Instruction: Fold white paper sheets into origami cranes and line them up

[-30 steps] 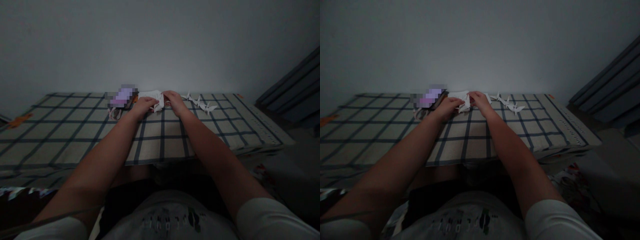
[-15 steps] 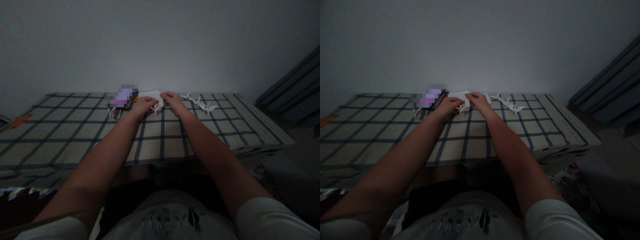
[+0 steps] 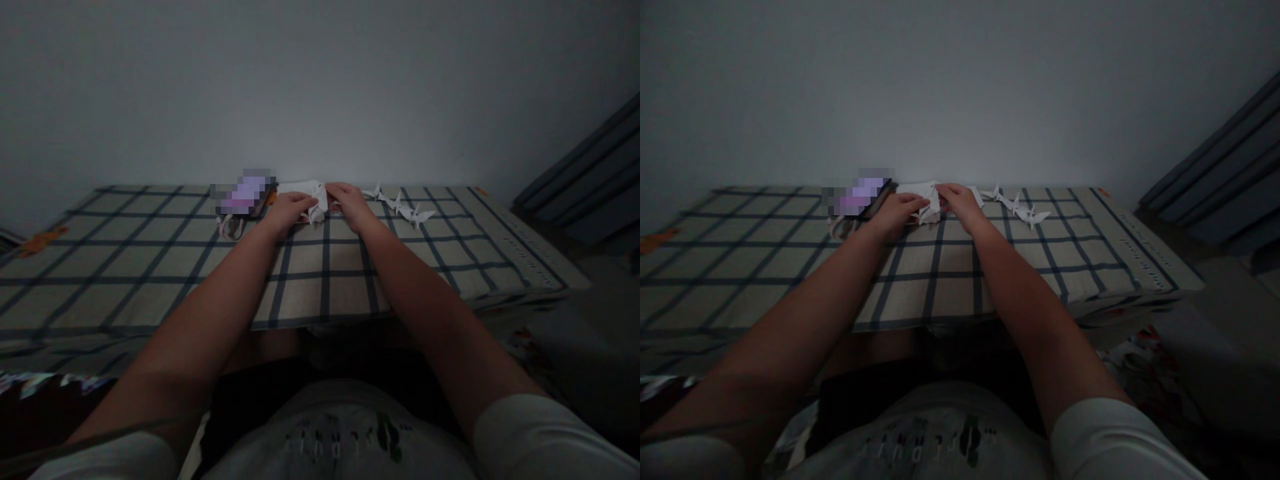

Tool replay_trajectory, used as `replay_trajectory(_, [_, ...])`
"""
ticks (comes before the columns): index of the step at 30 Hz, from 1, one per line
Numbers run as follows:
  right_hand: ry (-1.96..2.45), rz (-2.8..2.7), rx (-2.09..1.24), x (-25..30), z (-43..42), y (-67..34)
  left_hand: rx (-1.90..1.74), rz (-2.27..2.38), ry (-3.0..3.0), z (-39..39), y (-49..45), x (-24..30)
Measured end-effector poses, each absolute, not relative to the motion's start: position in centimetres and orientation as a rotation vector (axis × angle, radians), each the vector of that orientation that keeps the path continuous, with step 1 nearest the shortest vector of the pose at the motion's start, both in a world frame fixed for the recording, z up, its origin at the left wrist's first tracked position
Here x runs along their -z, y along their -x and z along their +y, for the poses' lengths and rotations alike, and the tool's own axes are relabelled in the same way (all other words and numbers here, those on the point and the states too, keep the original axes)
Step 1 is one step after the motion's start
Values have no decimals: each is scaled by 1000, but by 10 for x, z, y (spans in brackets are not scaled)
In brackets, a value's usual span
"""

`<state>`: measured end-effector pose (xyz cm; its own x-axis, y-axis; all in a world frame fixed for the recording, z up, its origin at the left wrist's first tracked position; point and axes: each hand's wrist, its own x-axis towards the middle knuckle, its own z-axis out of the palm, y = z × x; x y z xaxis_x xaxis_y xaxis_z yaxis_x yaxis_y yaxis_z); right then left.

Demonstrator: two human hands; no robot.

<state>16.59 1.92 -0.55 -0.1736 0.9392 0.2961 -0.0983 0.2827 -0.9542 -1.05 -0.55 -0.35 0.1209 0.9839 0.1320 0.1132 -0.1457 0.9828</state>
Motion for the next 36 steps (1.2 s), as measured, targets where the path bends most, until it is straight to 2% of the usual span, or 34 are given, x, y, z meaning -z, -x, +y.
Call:
replay_trajectory(9, [920,-1449,-1029,2,14,-162,-1128,1194,-1464,-7,10,5])
replay_trajectory(19, [904,-1410,-1128,1,13,-164,-1165,1222,-1521,-3,12,8])
replay_trajectory(26, [911,-1457,-1021,4,17,-164,-1154,1235,-1554,-2,12,11])
replay_trajectory(32, [937,-1421,-956,2,17,-166,-1097,1081,-1539,-8,7,6])
replay_trajectory(36, [899,-1443,-1008,4,18,-167,-1185,1100,-1567,-8,8,3])
